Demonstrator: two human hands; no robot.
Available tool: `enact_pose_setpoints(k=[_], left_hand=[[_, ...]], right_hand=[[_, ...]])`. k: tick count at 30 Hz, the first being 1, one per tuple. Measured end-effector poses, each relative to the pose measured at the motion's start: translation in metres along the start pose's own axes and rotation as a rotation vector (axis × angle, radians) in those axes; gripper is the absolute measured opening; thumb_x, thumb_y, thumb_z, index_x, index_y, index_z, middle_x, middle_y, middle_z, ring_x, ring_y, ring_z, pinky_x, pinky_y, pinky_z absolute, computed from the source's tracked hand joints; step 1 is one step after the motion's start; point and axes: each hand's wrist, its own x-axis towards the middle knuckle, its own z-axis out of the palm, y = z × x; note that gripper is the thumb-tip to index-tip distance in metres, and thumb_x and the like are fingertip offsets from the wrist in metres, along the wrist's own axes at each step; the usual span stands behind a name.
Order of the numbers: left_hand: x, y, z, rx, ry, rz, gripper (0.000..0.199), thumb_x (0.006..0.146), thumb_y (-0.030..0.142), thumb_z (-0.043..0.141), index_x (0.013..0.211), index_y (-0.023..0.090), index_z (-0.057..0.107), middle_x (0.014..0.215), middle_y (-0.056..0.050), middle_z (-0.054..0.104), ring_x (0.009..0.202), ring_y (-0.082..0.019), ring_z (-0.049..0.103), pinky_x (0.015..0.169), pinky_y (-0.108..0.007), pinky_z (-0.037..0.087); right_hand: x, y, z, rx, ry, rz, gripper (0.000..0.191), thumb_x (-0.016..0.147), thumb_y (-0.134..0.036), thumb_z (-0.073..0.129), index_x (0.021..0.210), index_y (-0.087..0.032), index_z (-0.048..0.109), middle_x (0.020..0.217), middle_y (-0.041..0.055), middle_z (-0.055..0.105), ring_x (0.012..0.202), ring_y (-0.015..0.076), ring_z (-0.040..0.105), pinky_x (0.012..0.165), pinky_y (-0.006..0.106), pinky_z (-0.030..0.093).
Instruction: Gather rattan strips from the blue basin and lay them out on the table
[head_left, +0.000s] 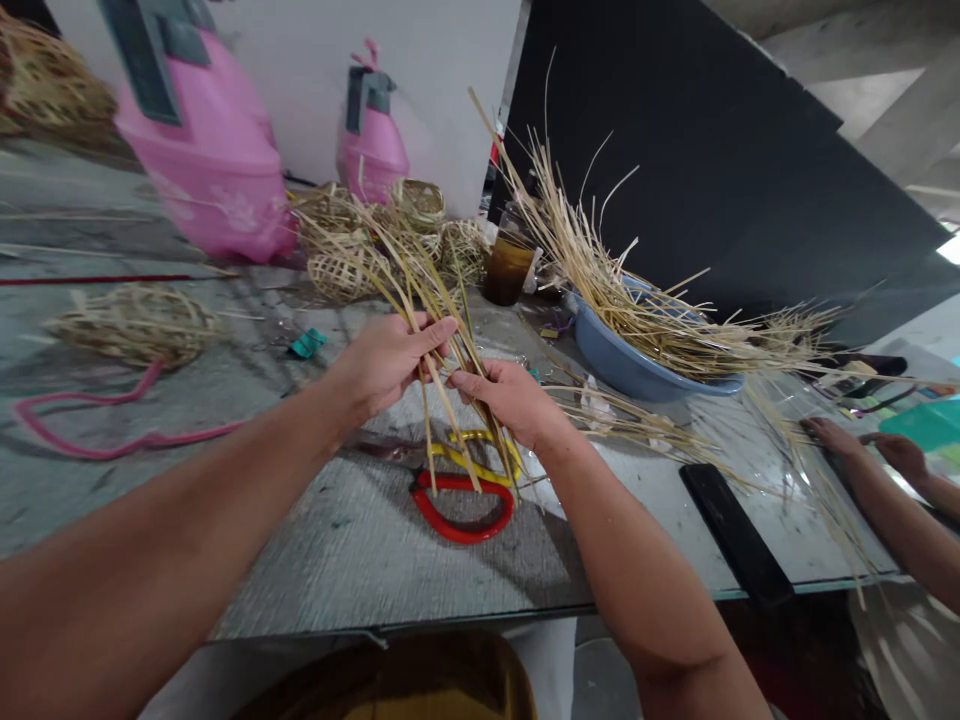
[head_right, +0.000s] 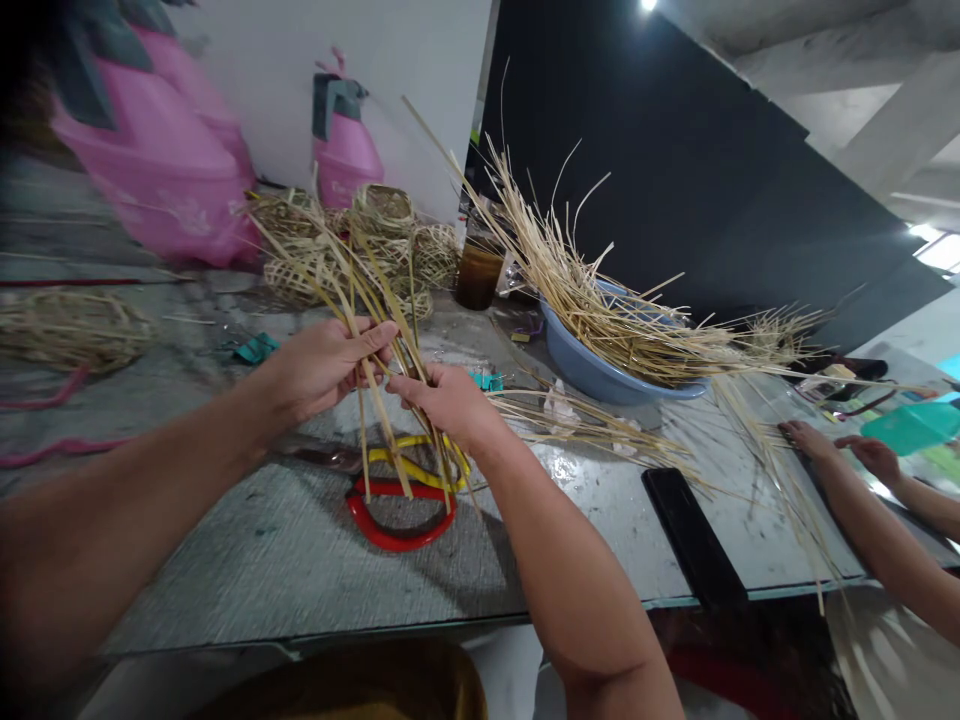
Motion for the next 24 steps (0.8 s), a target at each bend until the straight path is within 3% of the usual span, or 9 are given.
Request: enact_pose_setpoints(k=[8,14,20,24], left_hand=[[-0.001,-0.001,0.000,0.008,-0.007,-0.001,0.036,0.092,0.031,0.083,0.066,0.015,0.065,0.057,-0.001,0.059,0.040,-0.007,0.048,0.040,-0.017,0.040],[0.002,-0.007,-0.003,0.002,-0.055,0.028,0.030,0.088,0.034,0.086,0.071,0.016,0.068,0.063,-0.003,0.064,0.045,-0.010,0.054,0.043,-0.019,0.042],[-0.001,-0.007,0.001,0.001,-0.024,0.022,0.025,0.098,0.037,0.075,0.085,0.015,0.075,0.061,-0.001,0.062,0.042,-0.009,0.048,0.041,-0.019,0.037],[-0.011,-0.008,0.009,-0.024,-0.024,-0.017,0.023,0.108,0.035,0.061,0.098,0.019,0.074,0.058,0.001,0.059,0.040,-0.013,0.049,0.037,-0.023,0.037]], right_hand=[[-0.001,0.000,0.001,-0.013,-0.029,-0.014,0.038,0.089,-0.044,0.080,0.072,-0.022,0.054,0.065,-0.0062,0.047,0.061,0.0113,0.039,0.061,0.026,0.031],[-0.004,-0.001,0.006,-0.005,-0.079,-0.068,0.023,0.085,-0.035,0.081,0.082,-0.020,0.063,0.069,-0.0069,0.051,0.066,0.0112,0.042,0.066,0.025,0.035],[-0.001,-0.001,0.010,-0.090,-0.037,-0.132,0.007,0.090,-0.024,0.072,0.088,-0.021,0.066,0.075,-0.0052,0.058,0.076,0.0137,0.051,0.073,0.025,0.043],[-0.005,-0.004,0.018,-0.103,-0.031,-0.090,0.011,0.096,-0.020,0.068,0.087,-0.021,0.061,0.081,-0.0016,0.069,0.081,0.0161,0.061,0.077,0.028,0.049]])
